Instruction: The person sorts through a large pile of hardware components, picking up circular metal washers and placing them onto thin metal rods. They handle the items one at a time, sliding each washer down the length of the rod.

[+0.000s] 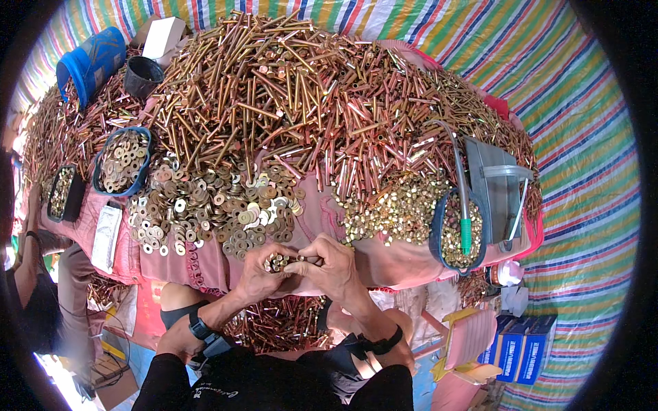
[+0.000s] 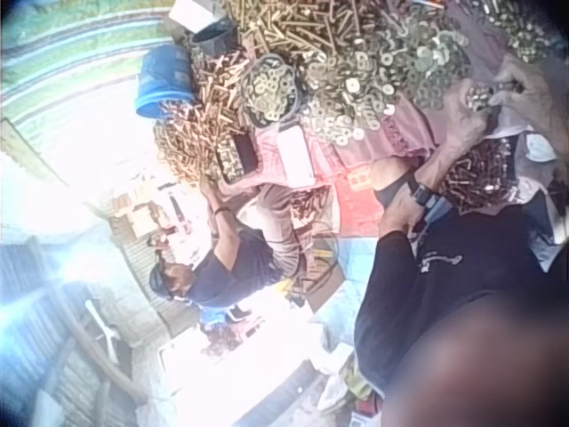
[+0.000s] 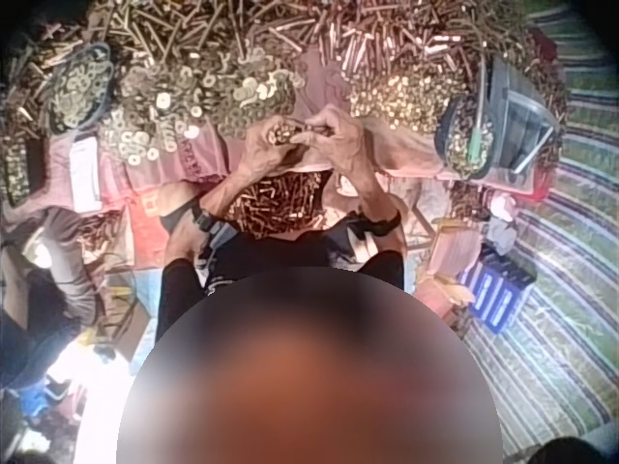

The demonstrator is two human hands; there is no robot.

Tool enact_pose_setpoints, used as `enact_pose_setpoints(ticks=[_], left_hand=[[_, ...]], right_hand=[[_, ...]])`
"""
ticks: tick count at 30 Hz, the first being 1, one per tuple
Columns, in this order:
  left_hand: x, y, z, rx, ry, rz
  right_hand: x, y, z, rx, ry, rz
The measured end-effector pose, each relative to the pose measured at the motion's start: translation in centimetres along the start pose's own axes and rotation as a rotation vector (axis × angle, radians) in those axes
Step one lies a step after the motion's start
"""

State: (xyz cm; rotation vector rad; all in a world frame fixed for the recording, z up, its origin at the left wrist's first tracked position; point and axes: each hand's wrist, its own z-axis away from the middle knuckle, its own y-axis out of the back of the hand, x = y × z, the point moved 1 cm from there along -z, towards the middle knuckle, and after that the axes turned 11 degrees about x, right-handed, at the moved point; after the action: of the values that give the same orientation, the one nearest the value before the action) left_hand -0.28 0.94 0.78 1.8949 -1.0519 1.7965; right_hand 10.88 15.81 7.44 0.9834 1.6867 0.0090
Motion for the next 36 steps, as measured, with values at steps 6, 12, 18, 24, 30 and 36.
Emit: enact_pose_setpoints(ticks=[6, 12, 18, 24, 30, 36], left_hand=[[-0.5, 0.3, 0.1, 0.005, -0.019, -0.04], [-0.6, 0.2, 0.1, -0.014, -0.051, -0.078], [-0.3, 0.3, 0.1, -0.011, -0.028, -0.021], [-0.4, 0.3, 0.1, -0.031, -0.031, -0.152], [-0.2, 0.3, 0.0, -0.035, -0.127, -0.216], [-0.3, 0.4, 0.0, -0.053, 0.006, -0.169]], right_hand=[[-0.4, 0.1, 0.1, -0.047, -0.14, -0.04], [0.3, 0.6, 0.1, -0.02, 0.118, -0.016], [0.5, 0.5, 0.3, -0.015, -0.07, -0.1], [0.2, 1.1, 0.3, -0.068, -0.114, -0.075], [0.0, 1.1, 0.0, -0.057, 0.096, -0.02], [0.3, 1.0, 0.8, -0.066, -0.189, -0.137]])
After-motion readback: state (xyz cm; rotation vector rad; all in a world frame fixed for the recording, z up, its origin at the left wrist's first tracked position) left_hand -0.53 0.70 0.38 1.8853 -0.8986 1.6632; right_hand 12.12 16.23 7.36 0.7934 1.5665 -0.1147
